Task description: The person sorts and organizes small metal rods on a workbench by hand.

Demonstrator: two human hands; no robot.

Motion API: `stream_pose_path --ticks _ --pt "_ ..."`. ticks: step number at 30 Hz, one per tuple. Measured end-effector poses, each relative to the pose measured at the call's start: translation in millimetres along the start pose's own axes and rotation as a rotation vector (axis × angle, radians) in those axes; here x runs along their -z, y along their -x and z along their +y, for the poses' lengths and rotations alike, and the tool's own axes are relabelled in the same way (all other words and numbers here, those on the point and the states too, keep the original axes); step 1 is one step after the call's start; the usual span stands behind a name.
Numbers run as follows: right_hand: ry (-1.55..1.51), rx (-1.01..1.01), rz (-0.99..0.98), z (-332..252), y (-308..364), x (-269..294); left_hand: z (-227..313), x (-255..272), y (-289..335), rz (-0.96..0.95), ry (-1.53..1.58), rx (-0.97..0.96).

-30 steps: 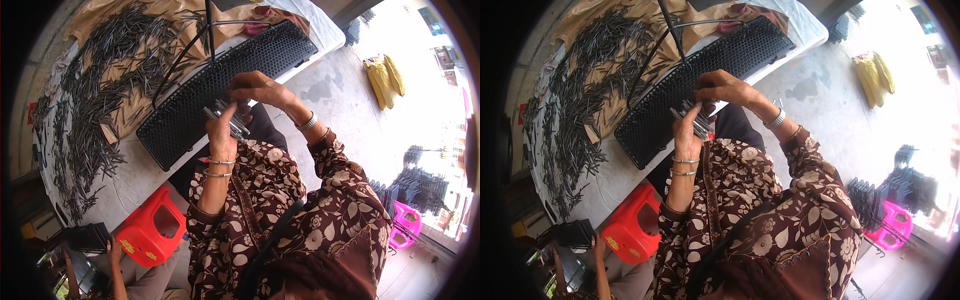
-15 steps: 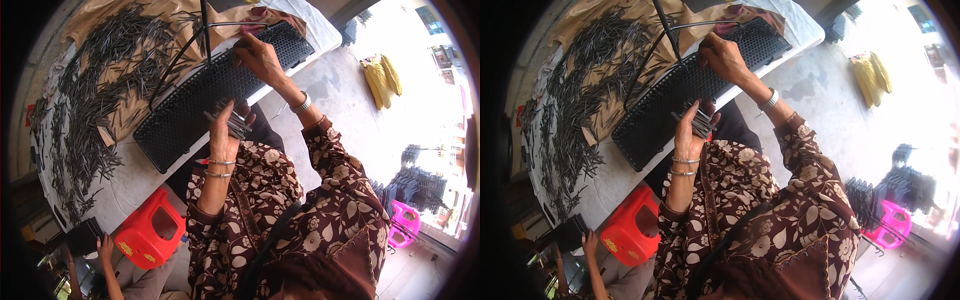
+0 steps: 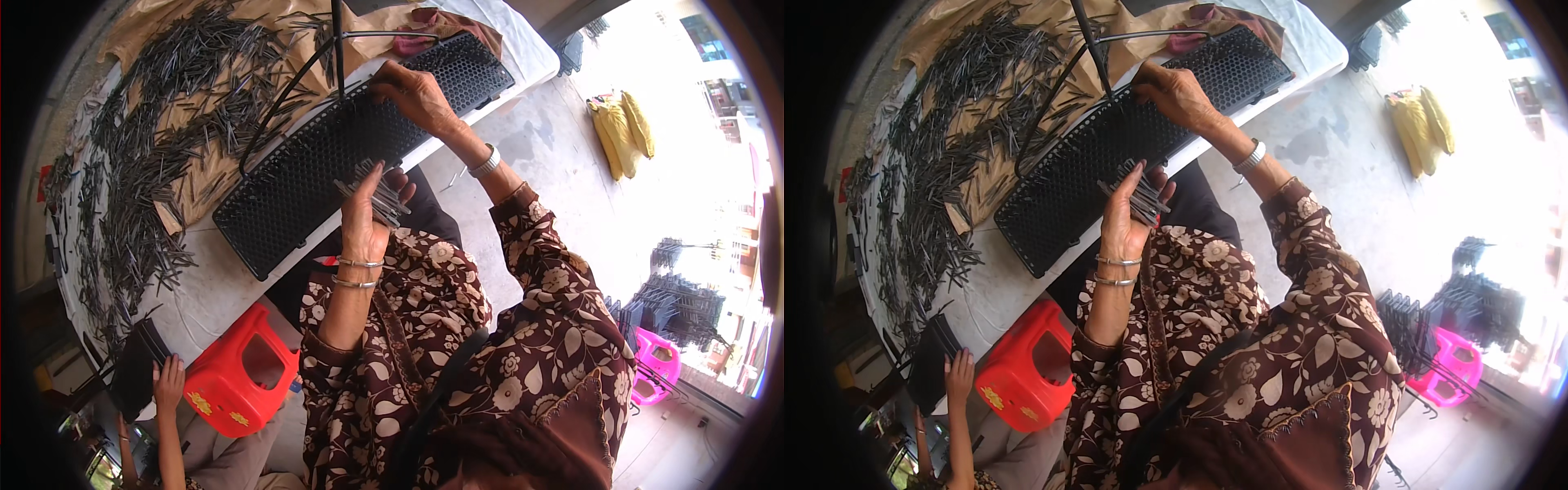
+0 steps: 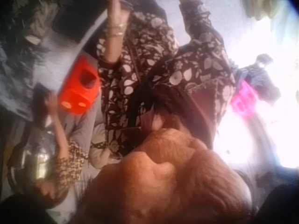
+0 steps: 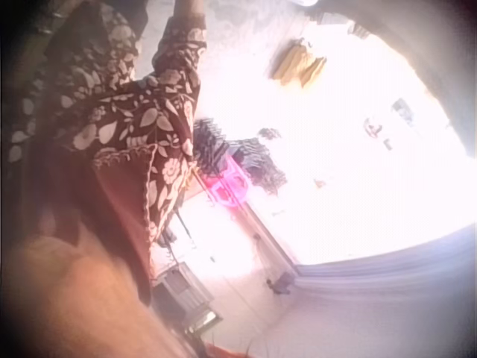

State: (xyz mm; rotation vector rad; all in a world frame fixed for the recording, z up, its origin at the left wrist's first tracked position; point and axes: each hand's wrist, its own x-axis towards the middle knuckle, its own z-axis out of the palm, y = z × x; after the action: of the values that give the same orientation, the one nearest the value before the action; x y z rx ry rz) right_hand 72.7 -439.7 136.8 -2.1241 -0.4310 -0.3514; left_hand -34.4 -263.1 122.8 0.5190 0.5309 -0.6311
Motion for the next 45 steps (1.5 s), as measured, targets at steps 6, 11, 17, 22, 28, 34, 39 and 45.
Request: stream_pose_path --ticks 6,11,17,22,28,34,39,45 --pt "0.001 -0.081 0.1 -7 3 6 -1 2 -1 -0.005 -0.005 -0.014" --pt "0.151 -0.024 0.126 3 6 10 -2 1 -1 -0.007 -0.013 -0.007" --pt "0.13 -0.045 0.158 8 8 7 -5 0 -2 -0.034 -0.017 0.01" --pt "0.142 -0.007 0.161 6 4 2 1 -4 5 0.021 -0.027 0.002" --pt "0.207 -0.01 0.101 2 9 10 2 -4 5 0.017 -0.154 -0.027" --pt "0.513 0.064 0.144 0 13 -1 4 -5 8 0.021 -0.146 -0.046" --pt "0.624 -0.032 0.094 -9 4 -3 4 -7 8 0.051 -0.143 -0.087" --pt "0.626 -0.064 0.136 0 10 -3 3 -7 8 0.038 -0.133 -0.134"
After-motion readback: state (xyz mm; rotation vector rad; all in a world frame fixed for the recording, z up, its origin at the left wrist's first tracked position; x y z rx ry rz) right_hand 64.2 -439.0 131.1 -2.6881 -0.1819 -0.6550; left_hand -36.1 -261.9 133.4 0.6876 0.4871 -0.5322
